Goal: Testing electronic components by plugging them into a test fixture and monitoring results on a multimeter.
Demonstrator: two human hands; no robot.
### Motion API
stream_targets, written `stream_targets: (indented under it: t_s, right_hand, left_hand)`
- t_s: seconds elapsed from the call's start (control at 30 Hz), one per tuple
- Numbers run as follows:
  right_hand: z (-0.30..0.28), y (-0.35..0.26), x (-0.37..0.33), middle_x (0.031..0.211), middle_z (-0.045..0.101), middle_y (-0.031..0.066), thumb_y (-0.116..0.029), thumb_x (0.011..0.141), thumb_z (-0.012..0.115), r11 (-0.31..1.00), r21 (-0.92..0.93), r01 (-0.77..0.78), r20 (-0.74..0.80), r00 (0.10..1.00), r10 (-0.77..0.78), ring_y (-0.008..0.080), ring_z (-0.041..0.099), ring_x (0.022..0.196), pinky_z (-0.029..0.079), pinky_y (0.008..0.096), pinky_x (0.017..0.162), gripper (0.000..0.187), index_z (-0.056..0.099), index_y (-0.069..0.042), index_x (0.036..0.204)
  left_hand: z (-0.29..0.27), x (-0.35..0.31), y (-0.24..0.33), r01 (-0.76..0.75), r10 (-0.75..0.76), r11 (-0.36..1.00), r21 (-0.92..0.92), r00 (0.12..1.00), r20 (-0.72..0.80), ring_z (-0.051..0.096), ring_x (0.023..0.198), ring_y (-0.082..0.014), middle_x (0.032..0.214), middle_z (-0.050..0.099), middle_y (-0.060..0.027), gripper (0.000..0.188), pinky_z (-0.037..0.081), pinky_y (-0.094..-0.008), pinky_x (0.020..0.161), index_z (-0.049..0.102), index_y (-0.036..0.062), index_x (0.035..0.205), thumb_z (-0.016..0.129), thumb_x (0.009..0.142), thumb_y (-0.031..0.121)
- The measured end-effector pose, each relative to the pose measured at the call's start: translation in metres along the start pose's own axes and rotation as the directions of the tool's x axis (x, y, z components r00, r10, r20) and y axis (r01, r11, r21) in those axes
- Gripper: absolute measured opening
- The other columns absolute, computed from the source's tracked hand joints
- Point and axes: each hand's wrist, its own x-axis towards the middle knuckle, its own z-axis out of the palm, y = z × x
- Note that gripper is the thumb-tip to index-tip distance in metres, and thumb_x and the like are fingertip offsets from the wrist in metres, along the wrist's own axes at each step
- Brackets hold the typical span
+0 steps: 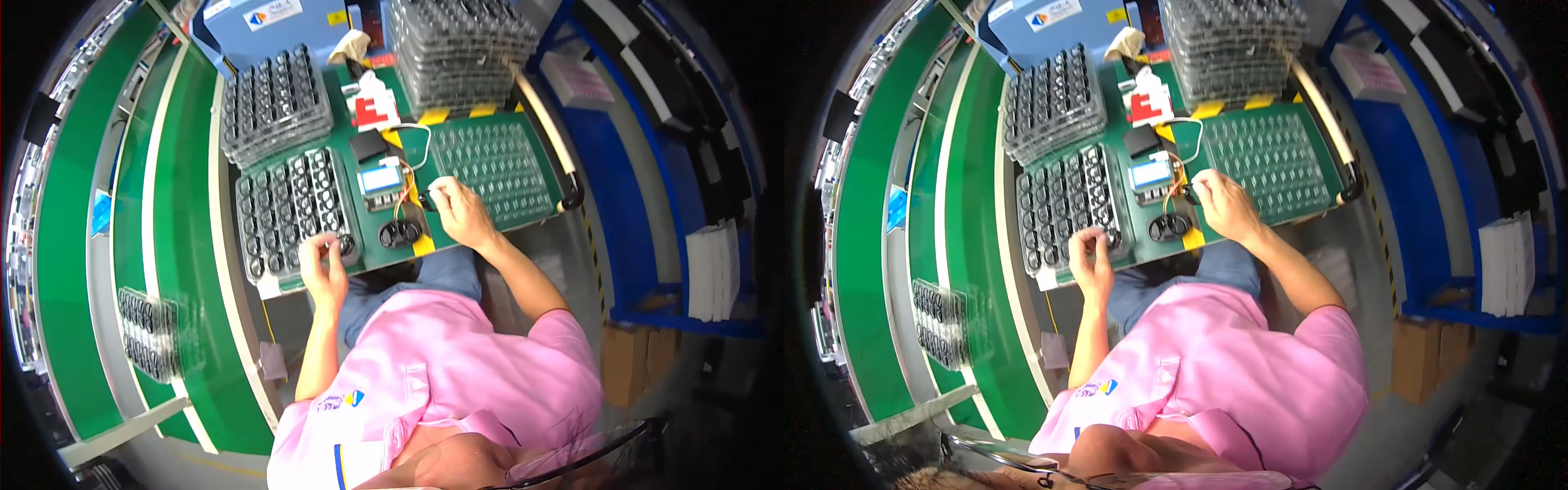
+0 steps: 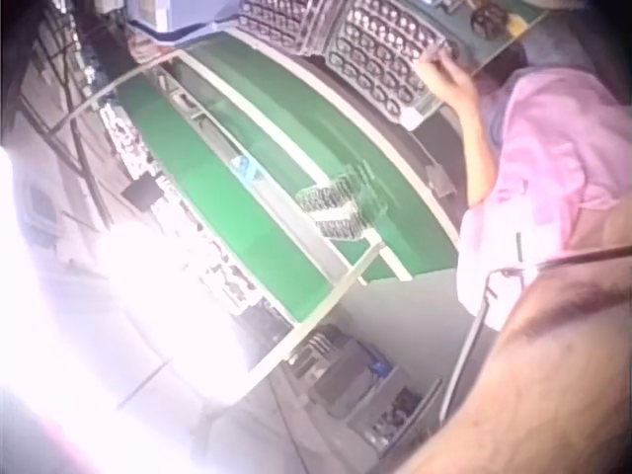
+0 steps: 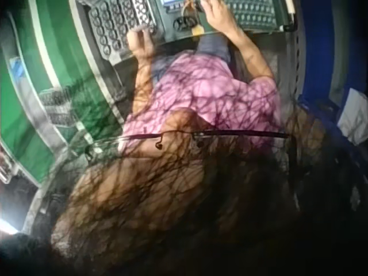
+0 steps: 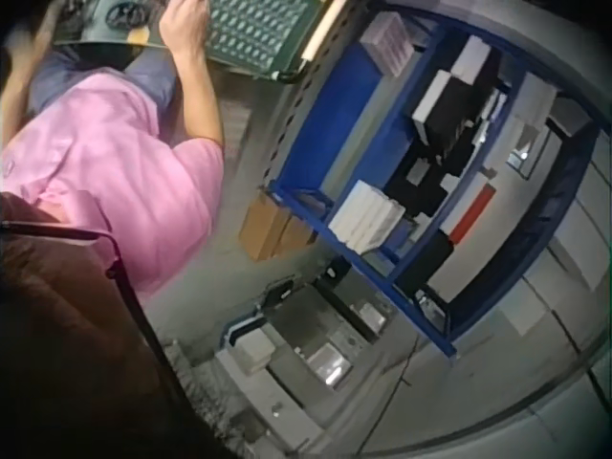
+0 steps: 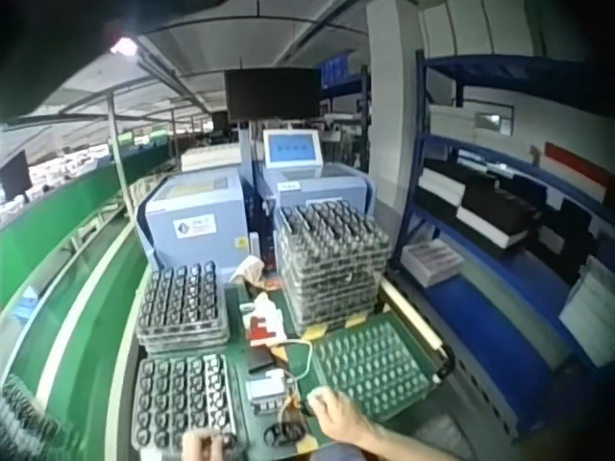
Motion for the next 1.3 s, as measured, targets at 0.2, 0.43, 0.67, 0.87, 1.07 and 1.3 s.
stream_targets:
  t_s: [0.2,0.43,0.67,0.87,1.07,1.3]
  right_hand:
    - [0.044,-0.002,-0.036,0.095,0.073,0.0176,-0.016,0.106,0.061,0.993,0.118,-0.022,0.059,0.998,0.015,0.0384,0.072,0.089,0.057,0.0465,0.075,0.016,0.060,-0.004,0.116]
    - [0.050,-0.002,-0.057,0.099,0.075,0.0156,-0.019,0.106,0.060,0.984,-0.062,-0.168,0.155,0.972,0.176,0.0391,0.072,0.091,0.058,0.0495,0.076,0.017,0.060,-0.007,0.119]
    - [0.053,-0.002,-0.062,0.088,0.073,0.0196,-0.019,0.105,0.060,0.986,0.083,-0.146,0.045,0.989,0.143,0.0423,0.071,0.084,0.056,0.0529,0.073,0.016,0.062,-0.010,0.118]
    - [0.059,-0.004,-0.063,0.094,0.072,0.0184,-0.017,0.105,0.061,0.978,0.145,-0.149,-0.003,0.989,0.151,0.0416,0.071,0.088,0.056,0.0520,0.076,0.016,0.062,-0.009,0.119]
    - [0.074,-0.008,-0.055,0.104,0.065,0.0150,-0.016,0.104,0.062,0.987,0.147,-0.059,-0.077,0.995,0.071,0.0397,0.067,0.096,0.055,0.0484,0.081,0.015,0.063,-0.006,0.115]
    - [0.084,-0.002,-0.056,0.098,0.065,0.0129,-0.015,0.102,0.066,0.995,0.096,0.011,-0.112,0.994,-0.001,0.0369,0.066,0.090,0.054,0.0466,0.078,0.011,0.066,-0.006,0.109]
  left_hand:
    - [0.022,0.000,0.010,-0.050,0.045,0.998,0.027,0.985,0.166,0.061,0.083,-0.0181,0.093,0.065,-0.0075,0.008,0.050,-0.0305,0.078,0.068,0.0022,0.102,0.069,0.097,-0.005]
    - [0.040,0.001,0.027,-0.177,0.111,0.966,0.187,0.942,0.317,0.064,0.083,-0.0299,0.091,0.065,-0.0107,0.015,0.046,-0.0398,0.081,0.067,0.0039,0.099,0.070,0.089,-0.007]
    - [0.056,0.006,0.032,-0.342,0.092,0.840,0.421,0.855,0.511,0.063,0.091,-0.0375,0.100,0.064,-0.0135,0.024,0.047,-0.0458,0.079,0.068,0.0067,0.119,0.068,0.095,0.003]
    - [0.049,0.020,0.036,-0.369,0.134,0.879,0.303,0.800,0.585,0.061,0.092,-0.0364,0.098,0.063,-0.0131,0.025,0.048,-0.0448,0.082,0.070,0.0046,0.116,0.075,0.092,0.010]
    - [0.047,0.028,0.033,-0.387,0.168,0.905,0.178,0.709,0.685,0.060,0.091,-0.0327,0.095,0.062,-0.0105,0.042,0.049,-0.0436,0.082,0.071,0.0041,0.118,0.086,0.083,0.023]
    - [0.052,0.020,0.022,-0.477,0.188,0.841,0.256,0.701,0.688,0.062,0.091,-0.0311,0.096,0.062,-0.0094,0.048,0.047,-0.0429,0.078,0.071,0.0076,0.120,0.085,0.083,0.034]
